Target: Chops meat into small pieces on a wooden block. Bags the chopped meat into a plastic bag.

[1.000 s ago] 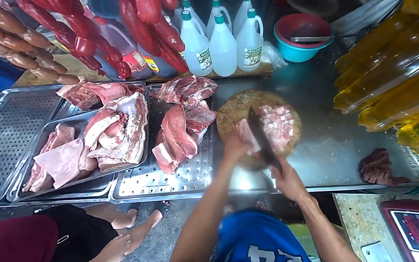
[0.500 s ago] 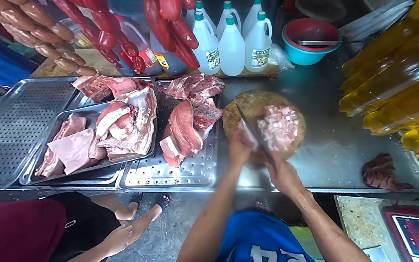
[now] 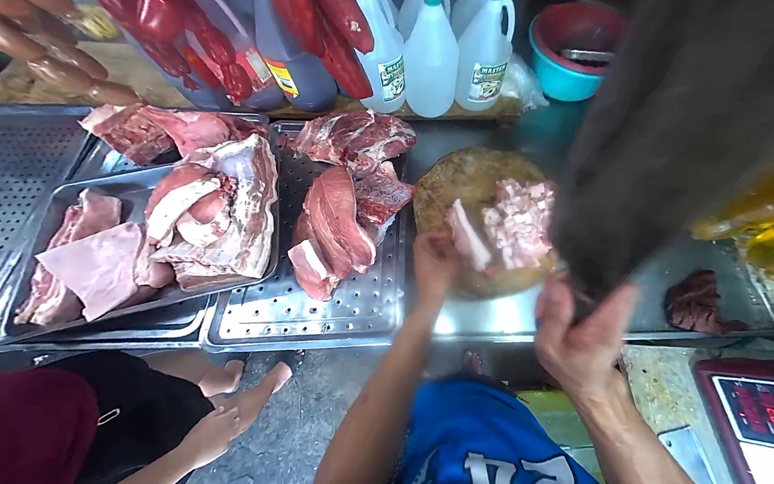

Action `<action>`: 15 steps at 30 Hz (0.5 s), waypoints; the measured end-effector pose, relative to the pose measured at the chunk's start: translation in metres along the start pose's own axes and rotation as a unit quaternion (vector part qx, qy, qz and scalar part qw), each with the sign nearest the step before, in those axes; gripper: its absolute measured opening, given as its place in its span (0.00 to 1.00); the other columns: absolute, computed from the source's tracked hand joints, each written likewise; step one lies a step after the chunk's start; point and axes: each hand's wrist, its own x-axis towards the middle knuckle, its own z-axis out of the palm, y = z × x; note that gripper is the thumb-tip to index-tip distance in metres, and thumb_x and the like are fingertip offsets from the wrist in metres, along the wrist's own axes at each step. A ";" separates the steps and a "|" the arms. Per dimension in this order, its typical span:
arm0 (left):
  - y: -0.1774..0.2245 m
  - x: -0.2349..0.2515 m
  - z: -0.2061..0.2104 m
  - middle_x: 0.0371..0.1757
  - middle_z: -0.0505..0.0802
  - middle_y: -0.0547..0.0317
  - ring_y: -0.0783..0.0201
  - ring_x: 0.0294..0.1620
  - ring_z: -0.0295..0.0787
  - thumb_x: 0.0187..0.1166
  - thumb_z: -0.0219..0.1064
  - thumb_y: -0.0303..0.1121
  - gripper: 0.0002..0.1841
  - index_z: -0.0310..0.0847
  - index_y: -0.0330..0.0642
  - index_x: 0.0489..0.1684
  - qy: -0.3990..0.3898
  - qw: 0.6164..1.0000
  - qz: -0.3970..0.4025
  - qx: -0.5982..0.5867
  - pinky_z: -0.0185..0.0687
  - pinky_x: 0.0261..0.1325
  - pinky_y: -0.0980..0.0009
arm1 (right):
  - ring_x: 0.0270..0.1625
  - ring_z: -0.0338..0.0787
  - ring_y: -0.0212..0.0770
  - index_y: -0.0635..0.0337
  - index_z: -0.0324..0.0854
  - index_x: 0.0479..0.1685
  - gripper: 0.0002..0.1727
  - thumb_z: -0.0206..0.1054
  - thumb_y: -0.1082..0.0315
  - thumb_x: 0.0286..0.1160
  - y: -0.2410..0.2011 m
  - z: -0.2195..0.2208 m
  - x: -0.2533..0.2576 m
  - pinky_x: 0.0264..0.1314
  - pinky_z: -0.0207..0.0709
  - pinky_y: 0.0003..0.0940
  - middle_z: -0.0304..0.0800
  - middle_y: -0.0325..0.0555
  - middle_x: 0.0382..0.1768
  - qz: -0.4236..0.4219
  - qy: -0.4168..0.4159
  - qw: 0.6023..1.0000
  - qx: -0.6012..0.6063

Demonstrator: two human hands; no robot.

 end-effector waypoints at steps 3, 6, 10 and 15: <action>0.002 -0.001 -0.001 0.54 0.89 0.44 0.57 0.46 0.90 0.74 0.69 0.29 0.19 0.76 0.33 0.62 -0.018 0.999 0.021 0.036 0.89 0.53 0.59 | 0.42 0.95 0.55 0.60 0.67 0.83 0.28 0.50 0.54 0.91 0.032 0.048 -0.034 0.47 0.88 0.55 0.93 0.54 0.41 0.213 -0.350 0.900 -0.151; 0.008 0.007 0.005 0.65 0.87 0.44 0.57 0.56 0.91 0.77 0.67 0.32 0.20 0.81 0.36 0.67 -0.102 0.986 0.054 0.121 0.88 0.63 0.60 | 0.50 0.95 0.59 0.51 0.54 0.92 0.32 0.47 0.51 0.91 0.048 0.073 -0.032 0.54 0.86 0.59 0.93 0.55 0.48 0.271 -0.446 0.830 -0.197; 0.003 0.014 0.012 0.66 0.86 0.43 0.56 0.59 0.89 0.75 0.69 0.35 0.22 0.82 0.37 0.67 -0.137 0.973 0.060 0.178 0.85 0.66 0.60 | 0.44 0.95 0.55 0.56 0.68 0.81 0.27 0.49 0.52 0.91 0.062 0.064 -0.049 0.51 0.86 0.55 0.93 0.52 0.39 0.249 -0.396 0.871 -0.148; 0.019 0.020 0.008 0.69 0.85 0.42 0.51 0.69 0.84 0.76 0.70 0.37 0.24 0.81 0.38 0.71 -0.193 0.949 0.061 0.240 0.79 0.75 0.55 | 0.24 0.89 0.40 0.66 0.82 0.57 0.21 0.58 0.57 0.81 0.094 0.075 -0.104 0.29 0.85 0.42 0.87 0.44 0.23 0.177 -0.198 0.962 -0.060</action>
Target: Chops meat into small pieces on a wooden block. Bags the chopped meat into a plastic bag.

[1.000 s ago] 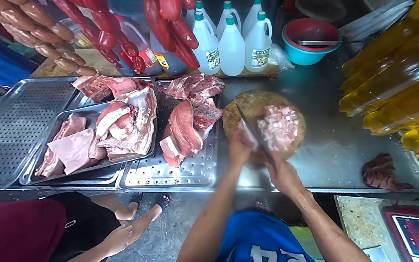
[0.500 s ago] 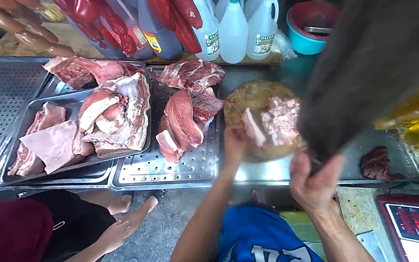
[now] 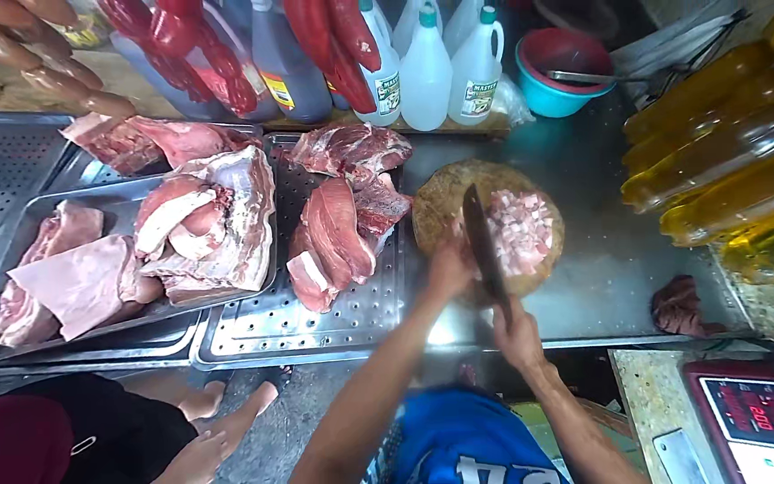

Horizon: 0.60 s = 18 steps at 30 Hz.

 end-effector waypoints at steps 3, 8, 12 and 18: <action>0.015 -0.002 -0.020 0.69 0.86 0.42 0.47 0.72 0.83 0.76 0.70 0.37 0.23 0.82 0.39 0.69 -0.052 0.996 -0.006 0.077 0.77 0.76 0.47 | 0.22 0.87 0.38 0.66 0.83 0.54 0.21 0.58 0.57 0.79 0.005 0.007 -0.005 0.27 0.83 0.38 0.86 0.43 0.21 -0.016 0.041 0.999 0.015; 0.015 0.031 -0.046 0.75 0.83 0.44 0.44 0.73 0.82 0.72 0.73 0.29 0.27 0.79 0.44 0.74 0.021 0.997 0.043 0.053 0.80 0.73 0.42 | 0.20 0.84 0.34 0.64 0.83 0.51 0.20 0.57 0.55 0.79 0.004 0.005 -0.002 0.25 0.81 0.34 0.83 0.40 0.19 -0.004 0.043 0.998 0.044; 0.004 0.076 -0.062 0.73 0.86 0.46 0.51 0.70 0.85 0.73 0.66 0.17 0.36 0.68 0.48 0.86 -0.140 0.984 0.095 -0.061 0.81 0.70 0.49 | 0.20 0.83 0.32 0.64 0.83 0.51 0.20 0.58 0.55 0.79 0.004 0.007 0.002 0.25 0.79 0.33 0.82 0.38 0.19 0.018 0.037 0.997 0.070; -0.004 0.100 -0.067 0.48 0.91 0.47 0.55 0.48 0.88 0.69 0.79 0.24 0.13 0.86 0.38 0.50 -0.184 0.974 0.128 -0.029 0.85 0.53 0.54 | 0.19 0.83 0.29 0.65 0.82 0.51 0.20 0.59 0.54 0.79 0.019 0.023 -0.004 0.24 0.81 0.31 0.83 0.37 0.19 0.028 0.068 0.989 0.131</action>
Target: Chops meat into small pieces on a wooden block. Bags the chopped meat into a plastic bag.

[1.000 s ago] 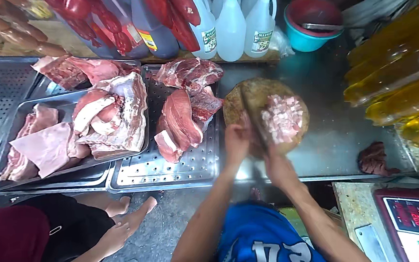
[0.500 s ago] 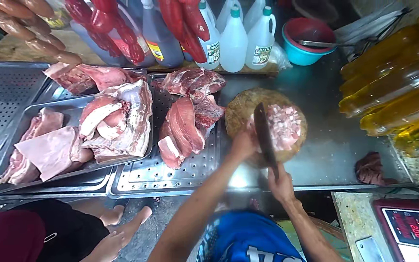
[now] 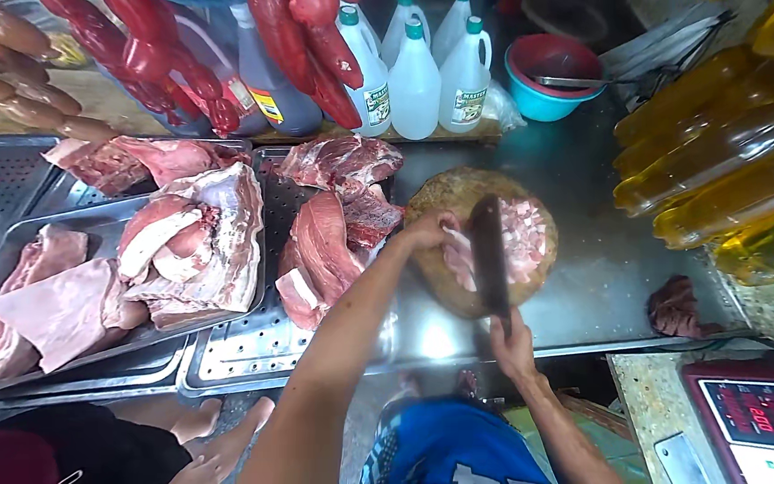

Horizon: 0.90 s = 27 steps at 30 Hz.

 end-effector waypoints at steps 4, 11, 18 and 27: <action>-0.004 0.004 -0.018 0.46 0.92 0.46 0.48 0.53 0.88 0.66 0.81 0.31 0.13 0.88 0.39 0.44 0.015 0.992 -0.015 0.122 0.80 0.60 0.42 | 0.16 0.81 0.29 0.64 0.78 0.51 0.19 0.58 0.55 0.80 -0.002 -0.003 -0.005 0.20 0.81 0.31 0.81 0.36 0.18 0.010 0.034 0.998 0.058; -0.005 -0.028 -0.010 0.86 0.75 0.54 0.42 0.88 0.64 0.47 0.89 0.41 0.46 0.79 0.60 0.78 0.004 0.907 0.091 0.411 0.60 0.82 0.33 | 0.15 0.79 0.30 0.60 0.77 0.54 0.17 0.57 0.55 0.84 -0.032 -0.035 -0.008 0.18 0.80 0.30 0.79 0.33 0.17 0.072 0.012 0.996 0.060; 0.003 -0.055 0.034 0.70 0.87 0.44 0.43 0.76 0.79 0.78 0.64 0.63 0.35 0.78 0.45 0.74 0.058 0.914 -0.012 0.402 0.63 0.83 0.40 | 0.14 0.82 0.34 0.53 0.78 0.57 0.16 0.55 0.53 0.85 -0.049 -0.050 -0.004 0.18 0.82 0.35 0.80 0.35 0.17 0.161 -0.108 0.981 0.016; 0.008 -0.040 0.076 0.81 0.78 0.48 0.44 0.83 0.70 0.70 0.69 0.66 0.41 0.73 0.56 0.84 0.080 0.948 -0.068 0.300 0.64 0.82 0.40 | 0.32 0.91 0.47 0.58 0.75 0.74 0.25 0.55 0.51 0.88 -0.051 -0.060 0.049 0.41 0.85 0.52 0.89 0.47 0.29 0.143 -0.137 0.964 -0.178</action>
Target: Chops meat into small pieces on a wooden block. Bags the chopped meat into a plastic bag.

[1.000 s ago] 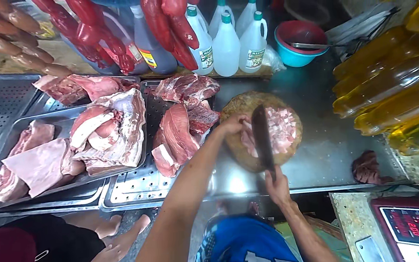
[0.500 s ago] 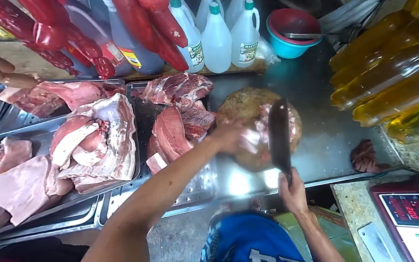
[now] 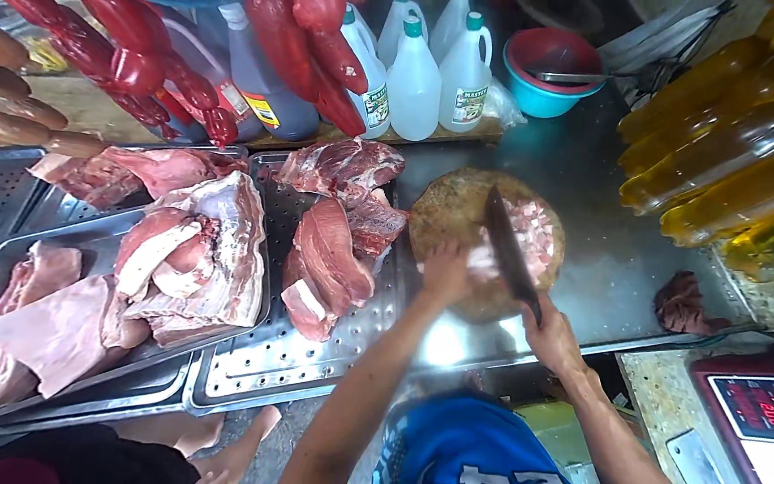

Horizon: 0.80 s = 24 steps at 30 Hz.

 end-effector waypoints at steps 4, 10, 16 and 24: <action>0.002 -0.003 -0.002 0.85 0.72 0.44 0.41 0.85 0.65 0.65 0.72 0.69 0.48 0.67 0.56 0.89 -0.012 1.000 0.000 -0.008 0.63 0.81 0.38 | 0.37 0.93 0.51 0.58 0.75 0.74 0.24 0.55 0.54 0.88 -0.013 0.001 0.009 0.44 0.86 0.54 0.91 0.50 0.33 -0.029 0.011 0.999 -0.022; -0.013 -0.027 0.011 0.77 0.81 0.53 0.49 0.79 0.73 0.75 0.69 0.49 0.19 0.86 0.48 0.56 0.059 0.988 0.109 -0.089 0.65 0.82 0.45 | 0.25 0.86 0.34 0.70 0.75 0.70 0.25 0.57 0.57 0.86 -0.058 -0.035 -0.012 0.29 0.84 0.34 0.87 0.42 0.28 -0.170 0.206 0.963 0.033; -0.010 -0.025 0.018 0.79 0.79 0.52 0.47 0.81 0.72 0.76 0.67 0.51 0.17 0.89 0.51 0.52 0.057 0.992 0.106 -0.039 0.66 0.81 0.43 | 0.37 0.94 0.54 0.61 0.66 0.81 0.28 0.52 0.55 0.90 -0.039 -0.003 -0.014 0.45 0.87 0.55 0.91 0.53 0.34 -0.029 -0.040 0.998 -0.044; 0.014 0.002 0.017 0.77 0.81 0.48 0.45 0.76 0.77 0.79 0.66 0.49 0.18 0.90 0.48 0.53 0.105 0.993 -0.050 -0.036 0.70 0.76 0.45 | 0.31 0.91 0.46 0.53 0.72 0.74 0.23 0.54 0.50 0.90 -0.006 -0.022 0.039 0.39 0.88 0.49 0.89 0.49 0.35 0.010 -0.089 0.995 0.032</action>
